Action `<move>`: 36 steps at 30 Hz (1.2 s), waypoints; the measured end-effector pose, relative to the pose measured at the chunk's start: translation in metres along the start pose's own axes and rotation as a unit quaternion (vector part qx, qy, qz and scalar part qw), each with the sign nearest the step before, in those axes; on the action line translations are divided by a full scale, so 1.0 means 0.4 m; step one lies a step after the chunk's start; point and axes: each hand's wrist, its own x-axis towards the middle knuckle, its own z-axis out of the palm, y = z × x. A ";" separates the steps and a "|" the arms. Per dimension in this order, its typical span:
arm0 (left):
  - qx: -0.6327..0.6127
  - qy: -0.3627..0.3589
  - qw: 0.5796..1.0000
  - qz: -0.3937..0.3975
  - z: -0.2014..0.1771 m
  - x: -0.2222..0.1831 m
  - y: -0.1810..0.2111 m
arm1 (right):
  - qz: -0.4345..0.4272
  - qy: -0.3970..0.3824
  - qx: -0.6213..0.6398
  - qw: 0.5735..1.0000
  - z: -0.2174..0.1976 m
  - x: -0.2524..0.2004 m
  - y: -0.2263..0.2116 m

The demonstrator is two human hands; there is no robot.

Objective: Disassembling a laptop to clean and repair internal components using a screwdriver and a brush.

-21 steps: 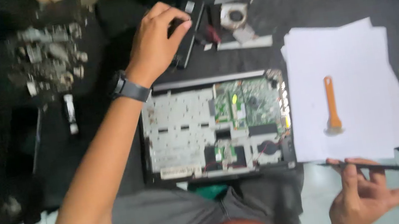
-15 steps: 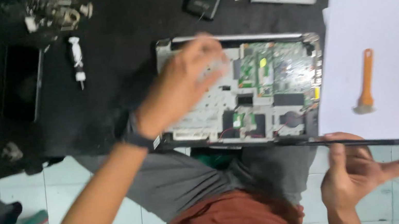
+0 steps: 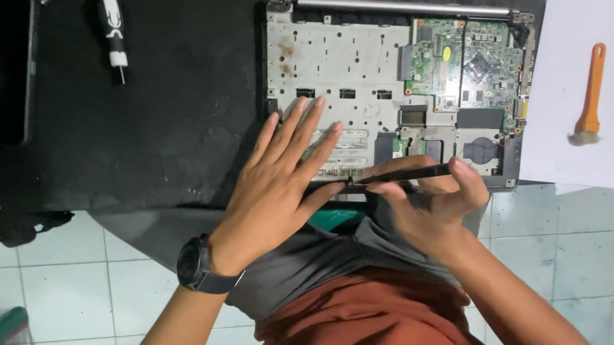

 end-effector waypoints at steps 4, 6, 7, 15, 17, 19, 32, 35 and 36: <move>-0.001 0.011 1.000 0.002 0.005 -0.001 -0.003 | -0.049 -0.062 0.205 0.976 -0.006 0.136 -0.073; 0.001 0.017 1.000 0.000 0.012 -0.002 -0.004 | -0.041 -0.061 0.163 0.984 0.000 0.100 -0.055; -0.001 0.017 1.000 0.000 0.010 -0.002 -0.004 | -0.041 -0.063 0.162 0.984 -0.006 0.126 -0.071; -0.060 0.028 0.998 0.003 0.004 -0.004 -0.004 | -0.138 -0.037 0.371 0.918 0.009 0.194 -0.112; -0.049 0.025 0.998 0.002 0.007 -0.005 -0.005 | -0.159 -0.059 0.358 0.918 -0.009 0.218 -0.109; -0.037 0.021 0.999 0.003 0.008 -0.004 -0.006 | -0.181 -0.080 0.343 0.918 -0.019 0.224 -0.107; -0.037 0.010 0.999 0.000 0.003 -0.003 -0.006 | -0.167 -0.190 0.426 0.869 -0.035 0.211 -0.073; -0.042 0.010 0.999 0.001 -0.002 0.001 -0.006 | -0.163 -0.160 0.416 0.880 -0.029 0.239 -0.078; -0.048 0.014 0.999 -0.002 0.000 -0.001 -0.004 | -0.163 -0.140 0.384 0.898 -0.029 0.250 -0.083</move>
